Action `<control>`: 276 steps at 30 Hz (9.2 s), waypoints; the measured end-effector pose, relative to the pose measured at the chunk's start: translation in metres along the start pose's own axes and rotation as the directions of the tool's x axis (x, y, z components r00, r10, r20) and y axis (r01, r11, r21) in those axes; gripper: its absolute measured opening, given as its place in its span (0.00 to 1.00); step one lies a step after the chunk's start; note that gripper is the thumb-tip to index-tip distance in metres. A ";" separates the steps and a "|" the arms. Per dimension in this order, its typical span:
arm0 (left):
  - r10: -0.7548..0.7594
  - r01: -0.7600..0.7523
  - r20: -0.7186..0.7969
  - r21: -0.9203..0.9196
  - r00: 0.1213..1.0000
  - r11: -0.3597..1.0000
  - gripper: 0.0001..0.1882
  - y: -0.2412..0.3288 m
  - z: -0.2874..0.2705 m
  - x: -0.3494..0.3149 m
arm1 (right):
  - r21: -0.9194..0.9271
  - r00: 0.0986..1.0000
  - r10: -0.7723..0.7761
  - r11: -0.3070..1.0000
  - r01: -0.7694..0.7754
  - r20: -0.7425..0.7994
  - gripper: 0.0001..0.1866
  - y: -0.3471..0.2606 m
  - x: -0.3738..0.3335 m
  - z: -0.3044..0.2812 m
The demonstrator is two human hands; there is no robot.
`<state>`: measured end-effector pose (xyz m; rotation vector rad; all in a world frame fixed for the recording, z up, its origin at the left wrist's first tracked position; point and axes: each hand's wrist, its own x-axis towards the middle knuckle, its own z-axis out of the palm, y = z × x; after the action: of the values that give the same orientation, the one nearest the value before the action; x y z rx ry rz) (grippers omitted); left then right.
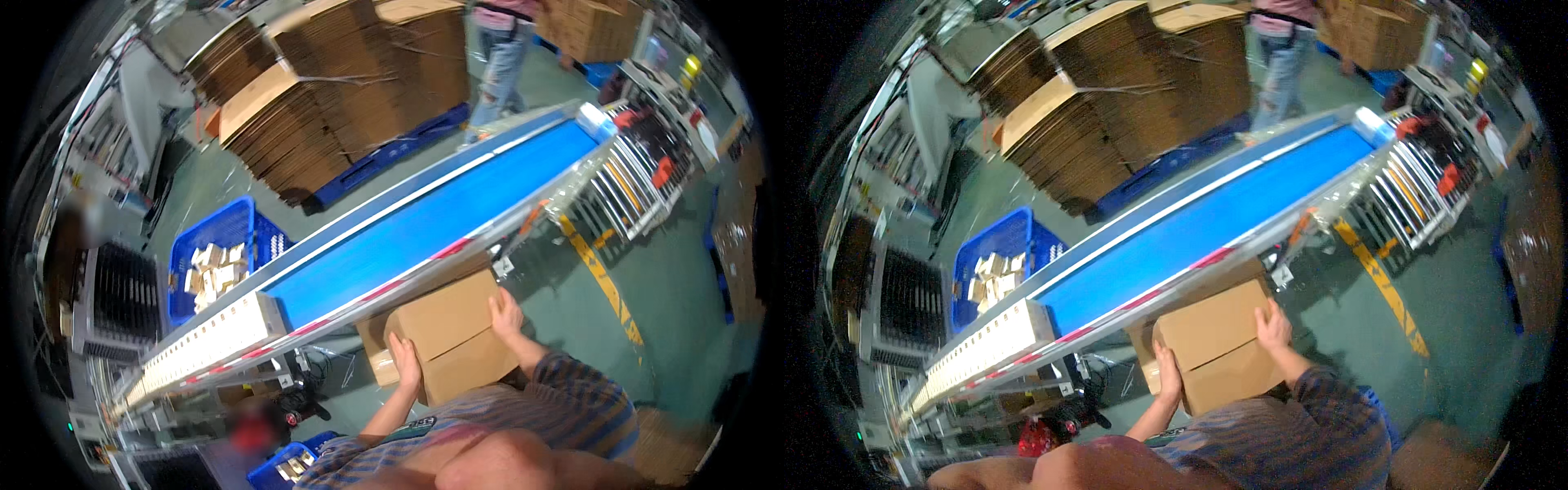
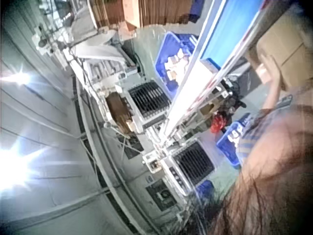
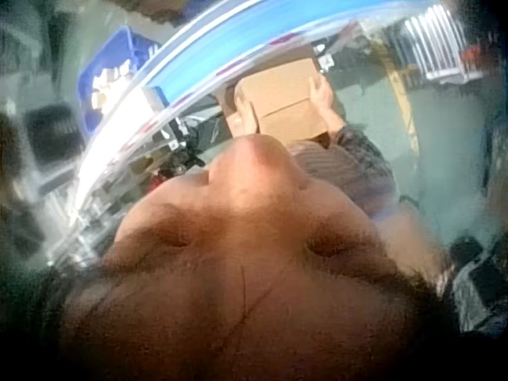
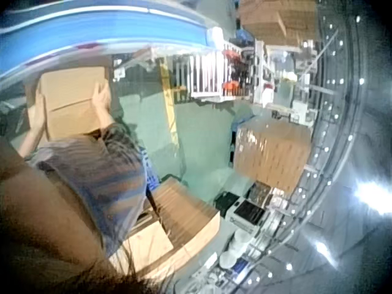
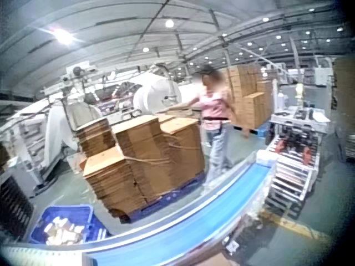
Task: The person picks up a flat cardboard box, unfolds it into a box shape, and places it on a surface. They then receive several stacks of smaller white boxes from a coworker and pack them into the larger box until it is full.
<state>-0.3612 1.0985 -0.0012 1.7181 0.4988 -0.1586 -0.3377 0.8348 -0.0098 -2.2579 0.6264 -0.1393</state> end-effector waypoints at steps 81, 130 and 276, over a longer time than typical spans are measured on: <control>-0.049 0.062 -0.044 0.371 0.998 0.926 0.52 0.131 0.838 -0.068 | -0.507 0.592 0.037 0.561 0.654 0.805 0.37 0.467 0.648 -0.450; 0.720 0.977 -0.670 -0.207 -0.179 0.050 0.12 0.025 -0.028 -0.681 | 0.261 -0.363 -0.040 0.769 0.584 0.931 0.17 0.003 -0.137 0.052; 0.093 0.083 -0.139 0.890 0.986 0.449 0.54 0.008 -0.149 -0.019 | -0.513 0.840 -0.208 0.710 0.483 0.502 0.39 -0.048 0.008 0.046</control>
<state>-0.3998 1.2366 0.0446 2.8309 0.5792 -0.3153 -0.2983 0.8891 -0.0078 -2.9162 -0.0324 0.4224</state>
